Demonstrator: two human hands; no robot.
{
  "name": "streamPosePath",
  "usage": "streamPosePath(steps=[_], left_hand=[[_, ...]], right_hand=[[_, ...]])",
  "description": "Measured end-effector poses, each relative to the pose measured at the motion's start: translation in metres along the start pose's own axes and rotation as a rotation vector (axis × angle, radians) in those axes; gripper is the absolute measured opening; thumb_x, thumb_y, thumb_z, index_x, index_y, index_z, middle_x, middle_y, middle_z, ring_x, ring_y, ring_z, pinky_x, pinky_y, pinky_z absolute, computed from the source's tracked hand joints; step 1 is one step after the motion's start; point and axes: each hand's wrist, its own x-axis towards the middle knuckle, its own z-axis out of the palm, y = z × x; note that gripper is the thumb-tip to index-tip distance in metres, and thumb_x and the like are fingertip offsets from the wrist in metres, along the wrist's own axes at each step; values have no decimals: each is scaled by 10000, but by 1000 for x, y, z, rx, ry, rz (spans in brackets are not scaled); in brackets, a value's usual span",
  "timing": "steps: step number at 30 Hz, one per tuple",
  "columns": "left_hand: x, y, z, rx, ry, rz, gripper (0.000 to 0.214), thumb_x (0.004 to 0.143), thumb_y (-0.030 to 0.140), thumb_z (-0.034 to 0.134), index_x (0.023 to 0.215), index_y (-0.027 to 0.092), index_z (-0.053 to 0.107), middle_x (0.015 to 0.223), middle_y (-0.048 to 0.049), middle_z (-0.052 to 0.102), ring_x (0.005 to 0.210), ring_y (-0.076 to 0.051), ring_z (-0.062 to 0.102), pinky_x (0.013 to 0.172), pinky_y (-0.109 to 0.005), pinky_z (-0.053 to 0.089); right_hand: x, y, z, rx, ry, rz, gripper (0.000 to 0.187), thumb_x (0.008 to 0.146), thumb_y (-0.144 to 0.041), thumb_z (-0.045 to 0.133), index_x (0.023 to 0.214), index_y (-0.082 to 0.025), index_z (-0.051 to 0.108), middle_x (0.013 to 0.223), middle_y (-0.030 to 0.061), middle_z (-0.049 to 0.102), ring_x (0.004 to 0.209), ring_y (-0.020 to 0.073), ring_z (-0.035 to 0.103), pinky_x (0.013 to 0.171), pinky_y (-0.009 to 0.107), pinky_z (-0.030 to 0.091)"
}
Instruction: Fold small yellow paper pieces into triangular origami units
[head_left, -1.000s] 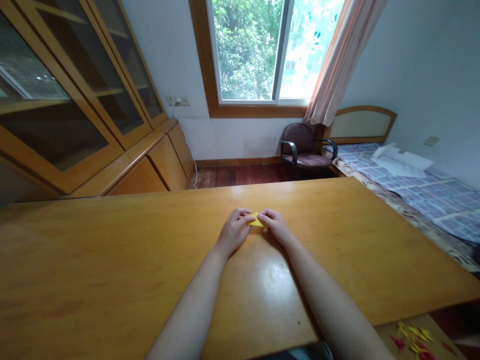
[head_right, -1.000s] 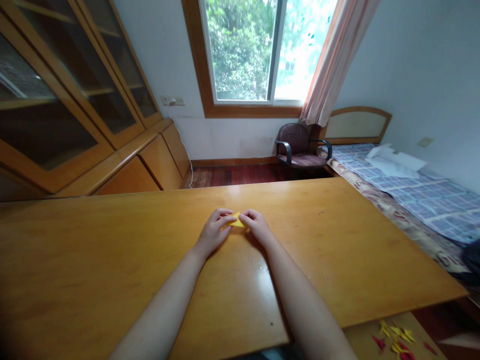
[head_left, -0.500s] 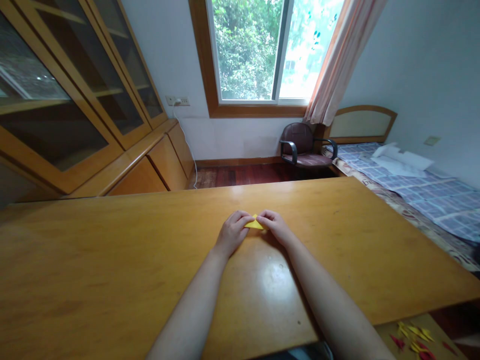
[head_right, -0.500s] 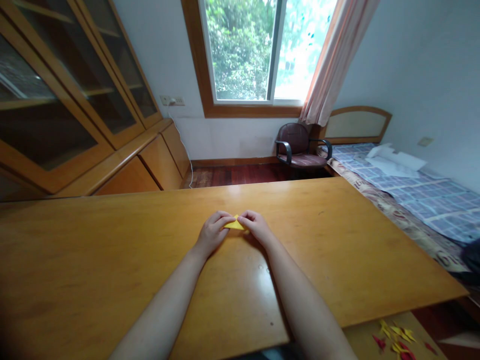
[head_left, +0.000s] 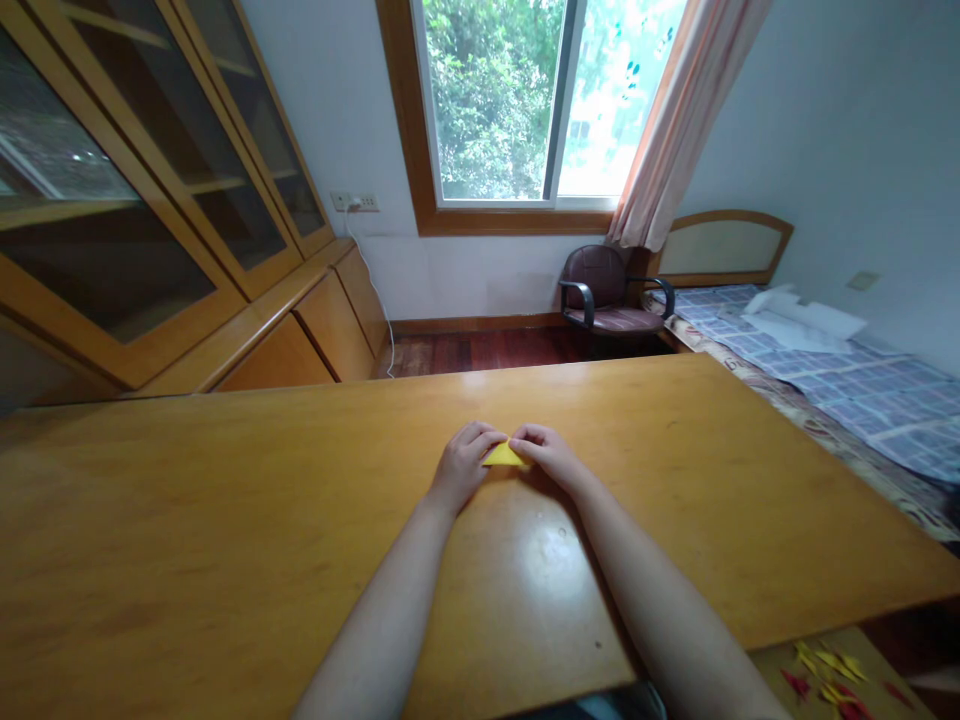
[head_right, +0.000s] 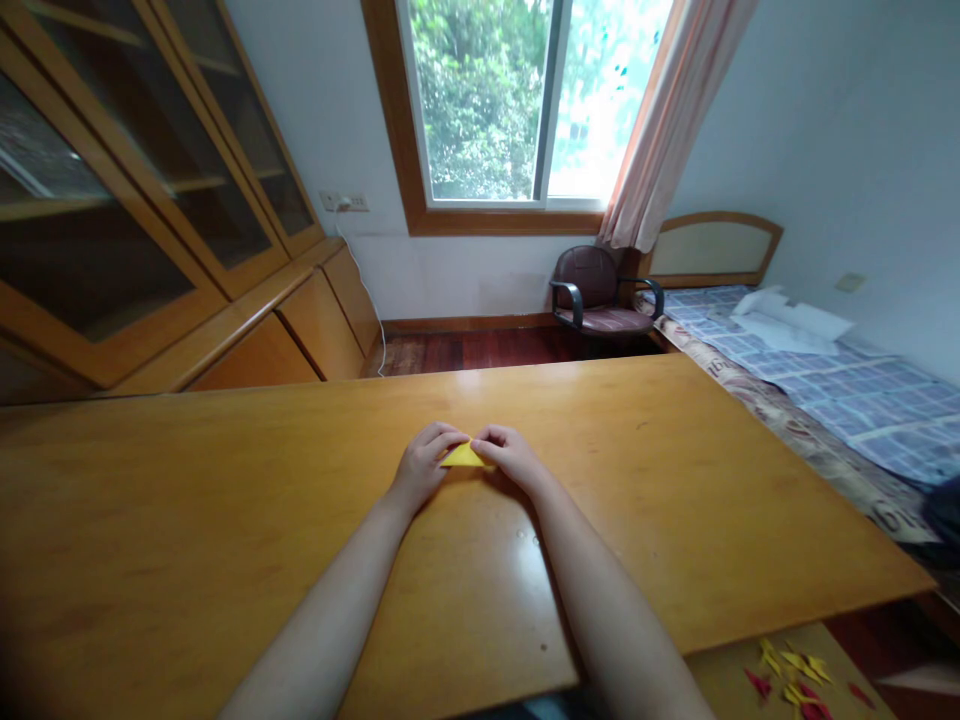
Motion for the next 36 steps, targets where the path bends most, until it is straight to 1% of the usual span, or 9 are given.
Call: streamPosePath(steps=[4, 7, 11, 15, 18, 21, 25, 28, 36], left_hand=[[0, -1, 0, -11, 1, 6, 155, 892, 180, 578, 997, 216, 686, 910, -46, 646, 875, -172, 598, 790, -286, 490], [0, -3, 0, -39, 11, -52, 147, 853, 132, 597, 946, 205, 685, 890, -41, 645, 859, -169, 601, 783, -277, 483], [2, -4, 1, -97, 58, -210, 111, 827, 111, 594, 836, 192, 668, 814, -16, 639, 800, -150, 603, 750, -252, 463], [5, -5, 0, -181, 68, -368, 87, 837, 191, 605, 765, 177, 653, 763, -5, 618, 738, -135, 591, 698, -232, 453], [6, -4, -1, -260, 6, -426, 94, 828, 222, 618, 764, 169, 662, 754, -6, 624, 721, -135, 593, 671, -227, 452], [5, -5, 1, -335, -54, -444, 85, 806, 236, 645, 788, 160, 678, 777, -20, 653, 741, -148, 612, 683, -237, 465], [4, -8, 3, -421, -82, -488, 147, 810, 278, 651, 872, 152, 694, 834, -48, 701, 773, -171, 643, 715, -267, 496], [5, -7, 1, -415, -123, -482, 138, 815, 280, 648, 847, 162, 711, 857, -52, 722, 812, -181, 659, 770, -281, 505], [7, -2, -3, -362, -178, -427, 131, 833, 265, 632, 870, 199, 739, 890, -32, 735, 850, -175, 668, 804, -280, 496]], right_hand=[[2, 2, -1, -30, -3, -14, 328, 777, -486, 655, 725, -165, 612, 638, -30, 531, 606, 117, 459, 578, 239, 340], [5, 6, -1, -63, 60, -59, 395, 819, -547, 587, 705, -171, 622, 642, -13, 542, 626, 132, 475, 596, 250, 361], [6, 9, -2, 99, 88, -82, 480, 865, -614, 469, 914, -179, 667, 745, 27, 621, 672, 151, 541, 656, 272, 438], [3, 9, 0, 65, 83, -110, 429, 796, -526, 639, 1089, -213, 641, 846, 20, 645, 754, 162, 583, 701, 275, 464], [1, 8, 3, -71, 97, -119, 351, 744, -449, 726, 983, -198, 674, 838, 15, 649, 755, 161, 585, 698, 275, 453], [1, 8, 5, -123, 112, -140, 268, 756, -418, 716, 869, -175, 695, 785, 15, 646, 716, 155, 569, 672, 273, 433], [3, 9, 4, -47, 123, -82, 266, 747, -412, 712, 813, -155, 704, 738, 18, 656, 658, 148, 557, 639, 273, 420], [4, 9, 0, 31, 151, -2, 276, 727, -411, 722, 811, -149, 711, 701, 17, 659, 619, 144, 553, 616, 271, 412], [5, 10, -5, 63, 210, 9, 244, 712, -389, 731, 724, -147, 707, 669, 13, 656, 624, 137, 552, 622, 259, 393]])
